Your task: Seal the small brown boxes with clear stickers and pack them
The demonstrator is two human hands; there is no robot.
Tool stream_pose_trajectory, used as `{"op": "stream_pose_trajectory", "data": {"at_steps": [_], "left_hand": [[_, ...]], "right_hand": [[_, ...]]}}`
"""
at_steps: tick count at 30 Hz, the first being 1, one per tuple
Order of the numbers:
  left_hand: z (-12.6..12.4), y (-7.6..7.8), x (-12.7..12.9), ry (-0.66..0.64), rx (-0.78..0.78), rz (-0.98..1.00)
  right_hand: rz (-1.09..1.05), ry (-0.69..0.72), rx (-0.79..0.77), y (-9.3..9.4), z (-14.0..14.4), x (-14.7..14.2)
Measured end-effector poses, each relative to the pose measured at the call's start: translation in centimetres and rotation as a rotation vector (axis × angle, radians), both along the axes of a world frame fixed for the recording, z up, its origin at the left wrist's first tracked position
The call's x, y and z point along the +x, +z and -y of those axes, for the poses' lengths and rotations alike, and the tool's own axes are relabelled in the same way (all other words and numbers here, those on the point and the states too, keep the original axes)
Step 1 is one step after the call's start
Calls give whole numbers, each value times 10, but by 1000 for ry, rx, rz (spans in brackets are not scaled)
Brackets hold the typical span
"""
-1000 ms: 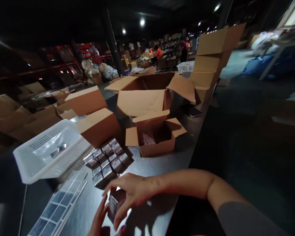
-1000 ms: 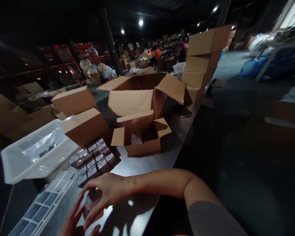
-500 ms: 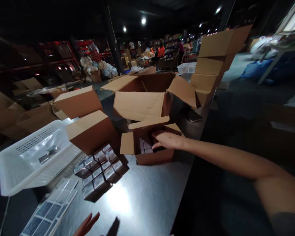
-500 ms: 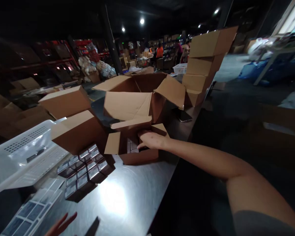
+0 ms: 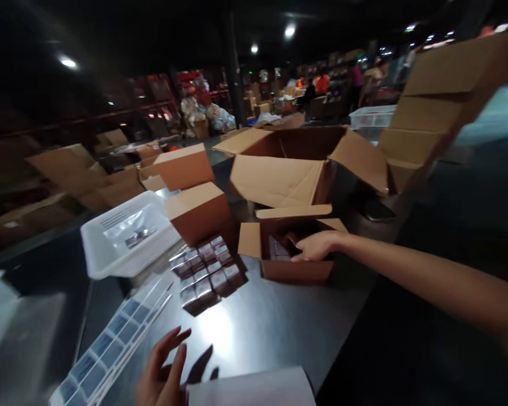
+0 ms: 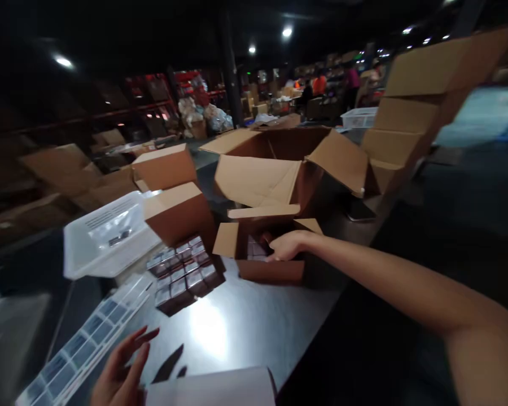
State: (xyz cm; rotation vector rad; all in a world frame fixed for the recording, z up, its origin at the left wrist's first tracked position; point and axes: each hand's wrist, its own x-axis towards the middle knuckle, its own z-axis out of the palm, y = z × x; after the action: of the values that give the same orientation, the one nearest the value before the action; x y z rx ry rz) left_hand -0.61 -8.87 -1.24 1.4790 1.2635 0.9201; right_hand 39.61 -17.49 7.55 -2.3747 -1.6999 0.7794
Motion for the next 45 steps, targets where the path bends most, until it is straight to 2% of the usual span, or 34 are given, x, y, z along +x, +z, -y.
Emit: {"op": "stream_pose_trajectory", "data": {"at_steps": [3,6,8,10,11,13,14,15,18,19,21,23,25,27,29,31,36,38,40,42,43,45], "left_hand": [[-2,11,0,48,15,96],[-10,13,-5,37,75,87],[-15,14,-9,45,124,71],[-16,18,-11,91,192,32],[-16,21,-12,115,227,12],[-14,30,-11,175,313,-13],[-13,35,-10,194,348,9],[-13,39,-8,227,383,39],[-10,46,-5,284,502,98],[-9,47,-6,303,535,127],[-9,48,-12,341,555,208],[-13,50,-24,291,419,312],[-21,51,-37,117,142,400],[-28,50,-47,-65,-123,434],[-33,47,-52,-142,-246,433],[-34,43,-52,-151,-281,434],[-34,32,-58,-159,-358,438],[-35,28,-63,-147,-416,427],[-38,24,-68,-130,-458,418],[-38,21,-71,-134,-464,412],[-37,20,-71,-155,-468,406],[-35,19,-71,-240,-497,393]], "right_hand": [[19,-24,102,-3,1,-7],[18,-84,229,-2,1,-4],[27,-100,259,6,3,-3],[69,-102,281,20,7,-14],[115,-98,337,28,8,-28],[185,-48,546,40,6,-71],[171,33,672,43,2,-99],[68,127,734,43,-2,-130],[-237,527,664,23,-20,-219],[-312,597,635,12,-28,-242],[-442,578,566,-8,-44,-271],[-538,444,516,-20,-57,-282],[-554,334,502,-25,-62,-282],[-483,281,509,-24,-61,-280],[-368,262,537,-24,-57,-280],[-230,307,658,-28,-54,-283],[236,506,1112,-49,-60,-289],[370,650,1307,-56,-63,-289],[386,843,1464,-60,-62,-289],[330,975,1513,-61,-59,-288],[303,984,1505,-61,-58,-288],[289,899,1484,-61,-58,-287]]}}
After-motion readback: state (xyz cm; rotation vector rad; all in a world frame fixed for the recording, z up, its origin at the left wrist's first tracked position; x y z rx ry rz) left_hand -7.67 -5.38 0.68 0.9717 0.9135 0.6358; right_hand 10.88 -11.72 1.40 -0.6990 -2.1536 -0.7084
